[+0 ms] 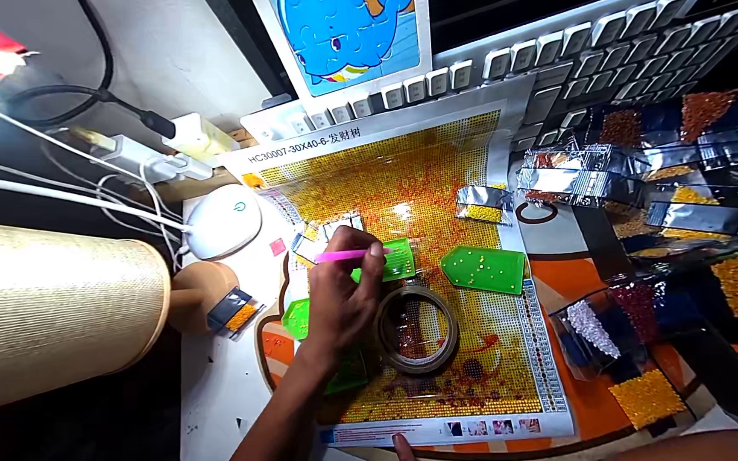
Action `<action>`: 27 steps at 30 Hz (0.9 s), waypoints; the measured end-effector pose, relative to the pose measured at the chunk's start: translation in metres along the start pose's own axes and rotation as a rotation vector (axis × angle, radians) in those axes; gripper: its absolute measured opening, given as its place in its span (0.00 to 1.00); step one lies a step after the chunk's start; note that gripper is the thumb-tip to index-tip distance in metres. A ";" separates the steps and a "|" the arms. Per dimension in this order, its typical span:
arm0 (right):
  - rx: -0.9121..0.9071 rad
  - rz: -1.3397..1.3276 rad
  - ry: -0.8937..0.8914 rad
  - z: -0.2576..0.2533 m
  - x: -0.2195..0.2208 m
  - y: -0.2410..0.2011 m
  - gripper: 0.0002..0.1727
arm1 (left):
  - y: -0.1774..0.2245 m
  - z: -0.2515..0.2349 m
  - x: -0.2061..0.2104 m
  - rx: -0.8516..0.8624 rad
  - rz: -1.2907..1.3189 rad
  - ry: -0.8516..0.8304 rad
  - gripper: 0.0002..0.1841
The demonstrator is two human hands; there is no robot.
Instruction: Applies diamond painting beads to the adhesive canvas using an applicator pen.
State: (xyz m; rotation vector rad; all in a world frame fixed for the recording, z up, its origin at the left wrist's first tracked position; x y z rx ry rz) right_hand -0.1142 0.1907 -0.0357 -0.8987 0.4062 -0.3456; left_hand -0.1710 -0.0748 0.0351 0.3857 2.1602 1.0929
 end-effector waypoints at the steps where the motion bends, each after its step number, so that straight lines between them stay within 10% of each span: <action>1: -0.012 -0.010 0.013 0.000 0.002 0.004 0.23 | -0.002 0.000 0.003 -0.006 -0.028 -0.011 0.04; 27: -0.033 0.099 -0.167 -0.003 -0.014 -0.020 0.24 | 0.002 -0.006 0.004 0.036 -0.107 -0.075 0.05</action>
Point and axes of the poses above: each hand's wrist, its own z-axis away from the middle knuckle, its own x-axis out of the palm, y = z × x, the point moved 1 cm from there along -z, towards the middle knuckle, and after that the axes turned 8 degrees about x, right-handed, at the moved point
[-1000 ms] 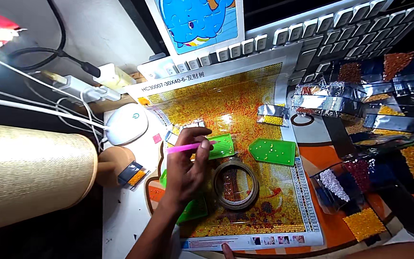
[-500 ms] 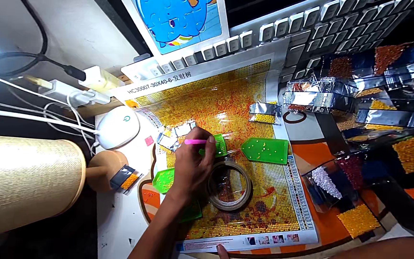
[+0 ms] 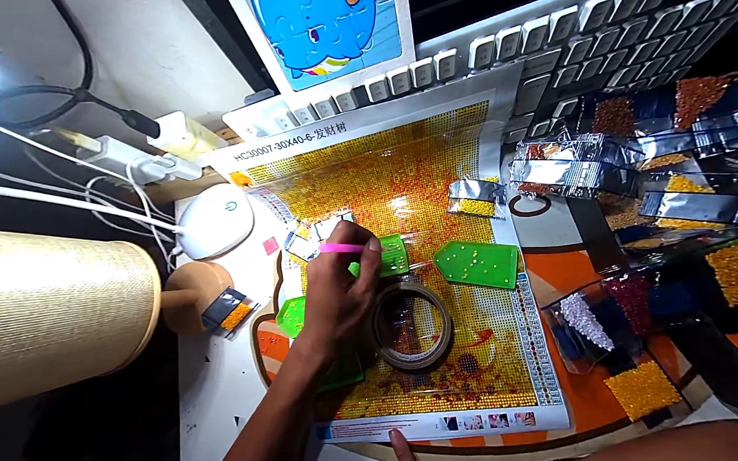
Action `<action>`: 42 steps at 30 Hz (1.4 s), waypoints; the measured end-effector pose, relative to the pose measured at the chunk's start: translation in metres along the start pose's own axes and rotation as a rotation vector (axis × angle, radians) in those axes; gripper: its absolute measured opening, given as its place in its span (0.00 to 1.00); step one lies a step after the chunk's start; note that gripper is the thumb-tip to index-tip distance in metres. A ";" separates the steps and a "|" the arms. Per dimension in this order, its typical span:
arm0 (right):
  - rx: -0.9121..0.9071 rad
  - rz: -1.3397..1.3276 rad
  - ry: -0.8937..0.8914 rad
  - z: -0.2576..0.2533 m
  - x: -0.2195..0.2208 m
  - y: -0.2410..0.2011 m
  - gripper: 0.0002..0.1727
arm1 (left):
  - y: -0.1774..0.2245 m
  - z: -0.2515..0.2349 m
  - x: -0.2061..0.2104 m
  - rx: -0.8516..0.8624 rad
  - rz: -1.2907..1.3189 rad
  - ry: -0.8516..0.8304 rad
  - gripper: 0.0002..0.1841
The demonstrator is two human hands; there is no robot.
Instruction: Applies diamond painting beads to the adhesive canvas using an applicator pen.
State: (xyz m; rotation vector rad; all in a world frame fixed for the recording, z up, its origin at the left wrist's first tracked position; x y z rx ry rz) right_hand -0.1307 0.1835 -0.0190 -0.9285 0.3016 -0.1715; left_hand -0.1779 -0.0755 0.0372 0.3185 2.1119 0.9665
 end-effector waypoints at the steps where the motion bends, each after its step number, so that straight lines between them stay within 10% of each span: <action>1: -0.007 0.004 0.026 0.000 0.001 0.000 0.24 | 0.000 0.000 0.001 -0.006 -0.003 -0.002 0.04; 18: -0.089 -0.042 0.218 -0.006 0.035 0.057 0.24 | -0.011 -0.002 0.014 -0.021 -0.096 -0.060 0.05; 25: -0.056 -0.010 0.111 -0.002 0.014 0.016 0.22 | -0.002 -0.003 0.007 -0.027 -0.031 -0.016 0.04; 31: -0.148 0.036 0.028 -0.007 0.031 0.086 0.22 | 0.007 0.013 -0.008 -0.044 0.123 0.039 0.05; 42: -0.167 -0.096 -0.059 -0.013 -0.012 -0.042 0.25 | 0.044 0.163 -0.038 -0.315 0.458 0.290 0.07</action>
Point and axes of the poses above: each hand's wrist, its own z-axis away from the middle knuckle, its own x-axis out of the palm, y = z × x, the point moved 1 cm from there along -z, towards the middle knuckle, and after that the axes turned 8 degrees about x, right-handed, at the moved point
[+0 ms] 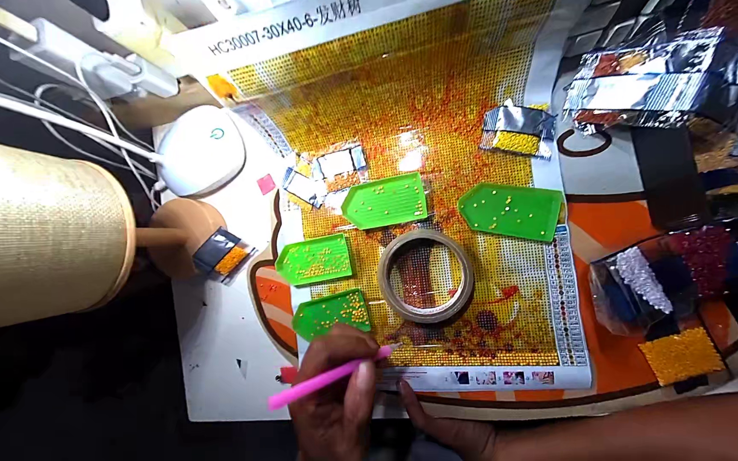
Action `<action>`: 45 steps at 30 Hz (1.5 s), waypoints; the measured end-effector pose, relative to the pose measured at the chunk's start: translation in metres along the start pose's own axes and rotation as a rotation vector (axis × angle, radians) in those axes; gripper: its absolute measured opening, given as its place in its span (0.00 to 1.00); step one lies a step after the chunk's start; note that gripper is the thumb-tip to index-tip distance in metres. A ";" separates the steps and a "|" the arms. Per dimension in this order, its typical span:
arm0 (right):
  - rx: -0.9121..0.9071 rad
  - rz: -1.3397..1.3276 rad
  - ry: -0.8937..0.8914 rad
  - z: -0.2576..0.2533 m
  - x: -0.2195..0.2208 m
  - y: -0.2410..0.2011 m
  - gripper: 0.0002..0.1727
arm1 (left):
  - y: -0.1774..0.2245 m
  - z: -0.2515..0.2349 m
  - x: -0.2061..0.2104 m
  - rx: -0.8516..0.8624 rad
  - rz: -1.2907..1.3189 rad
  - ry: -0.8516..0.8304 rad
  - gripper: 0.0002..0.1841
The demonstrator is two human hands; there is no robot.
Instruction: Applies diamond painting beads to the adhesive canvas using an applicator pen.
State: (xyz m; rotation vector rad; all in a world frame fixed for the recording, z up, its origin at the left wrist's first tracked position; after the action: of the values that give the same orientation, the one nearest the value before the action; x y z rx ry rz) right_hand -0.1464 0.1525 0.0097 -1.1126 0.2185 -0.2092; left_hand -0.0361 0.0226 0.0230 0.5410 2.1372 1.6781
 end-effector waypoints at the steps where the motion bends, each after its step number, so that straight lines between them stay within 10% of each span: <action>1: 0.018 -0.004 -0.036 0.000 -0.004 -0.004 0.25 | -0.002 0.014 0.000 -0.009 -0.009 0.013 0.08; 21: 0.069 -0.279 -0.188 -0.010 -0.015 -0.035 0.16 | -0.037 0.067 0.022 0.138 -0.267 0.002 0.11; 27: 0.090 -0.465 -0.140 0.008 0.001 0.048 0.21 | -0.038 0.066 0.021 0.135 -0.316 -0.027 0.11; 32: 0.217 -0.366 -0.135 -0.007 -0.012 -0.016 0.17 | -0.036 0.066 0.023 0.148 -0.325 -0.024 0.10; 36: 0.009 -0.390 -0.097 0.034 -0.009 0.113 0.21 | -0.036 0.068 0.024 0.165 -0.358 -0.042 0.12; 40: 0.489 -0.240 -0.136 0.008 -0.015 0.018 0.20 | -0.035 0.070 0.026 0.178 -0.407 -0.052 0.12; 42: 0.136 -0.309 -0.124 0.008 -0.003 0.043 0.20 | -0.034 0.070 0.024 0.176 -0.385 -0.040 0.11; 45: 0.064 -0.467 -0.283 0.016 0.003 0.081 0.20 | -0.030 0.068 0.019 0.157 -0.275 0.030 0.10</action>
State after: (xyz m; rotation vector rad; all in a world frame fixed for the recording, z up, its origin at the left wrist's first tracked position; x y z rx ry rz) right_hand -0.1343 0.2001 -0.0570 -1.1035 -0.3032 -0.4652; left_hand -0.0202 0.0819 -0.0223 0.2505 2.2585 1.3870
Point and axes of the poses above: each hand's wrist, its own z-axis away from the middle knuckle, its own x-axis out of the palm, y = z × x, the point moved 1 cm from there along -z, towards the middle knuckle, and after that the axes turned 8 degrees about x, right-handed, at the moved point
